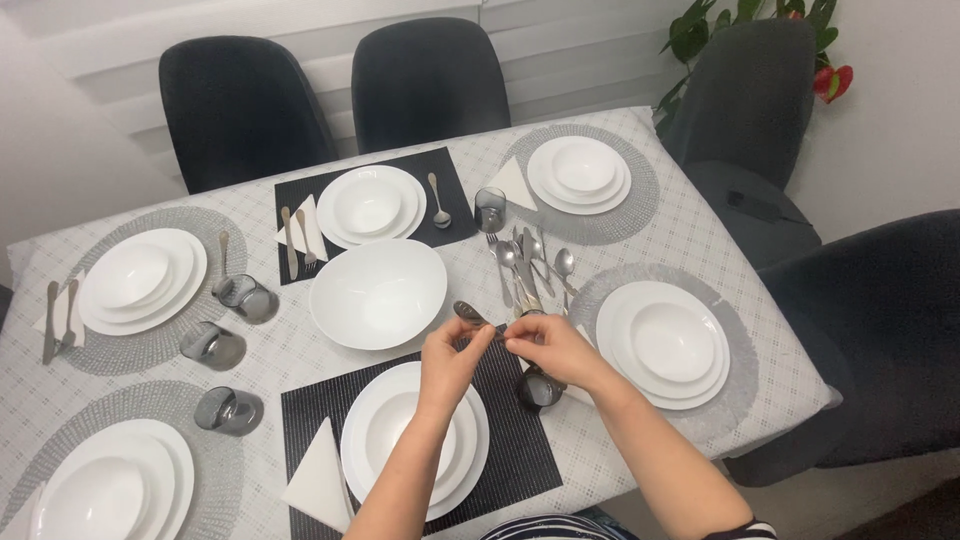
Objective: The person sets a dining table by folding white napkins into triangles and placing them on plates. They then arrange silverware, including forks, knives, and spoons, alongside the plates and glasses at each place setting.
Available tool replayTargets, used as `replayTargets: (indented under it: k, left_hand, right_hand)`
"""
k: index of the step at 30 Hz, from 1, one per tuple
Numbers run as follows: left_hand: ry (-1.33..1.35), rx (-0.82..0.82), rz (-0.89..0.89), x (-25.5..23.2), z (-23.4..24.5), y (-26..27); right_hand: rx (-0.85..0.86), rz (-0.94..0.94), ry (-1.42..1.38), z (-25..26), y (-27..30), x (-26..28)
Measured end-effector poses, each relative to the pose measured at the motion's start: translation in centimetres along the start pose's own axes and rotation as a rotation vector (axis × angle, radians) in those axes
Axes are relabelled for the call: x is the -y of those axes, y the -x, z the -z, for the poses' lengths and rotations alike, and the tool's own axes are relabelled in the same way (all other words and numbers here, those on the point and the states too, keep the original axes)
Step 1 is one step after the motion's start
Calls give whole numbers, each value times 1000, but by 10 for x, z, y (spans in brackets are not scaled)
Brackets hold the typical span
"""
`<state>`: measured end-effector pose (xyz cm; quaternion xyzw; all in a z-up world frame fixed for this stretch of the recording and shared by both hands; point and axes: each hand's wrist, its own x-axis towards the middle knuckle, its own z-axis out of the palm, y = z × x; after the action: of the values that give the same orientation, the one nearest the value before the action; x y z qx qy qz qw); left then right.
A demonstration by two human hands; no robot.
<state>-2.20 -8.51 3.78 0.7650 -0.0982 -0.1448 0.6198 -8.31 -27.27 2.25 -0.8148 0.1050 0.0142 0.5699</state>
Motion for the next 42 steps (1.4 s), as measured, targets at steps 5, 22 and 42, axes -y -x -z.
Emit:
replayTargets:
  k: [5, 22, 42]
  left_hand:
    - [23, 3, 42, 7, -30, -15]
    - [159, -233, 239, 28, -54, -37]
    - [118, -222, 246, 28, -54, -51]
  right_hand:
    - [14, -30, -169, 18, -14, 1]
    - [-247, -105, 976, 80, -235, -192]
    - [2, -340, 685, 74, -214, -184]
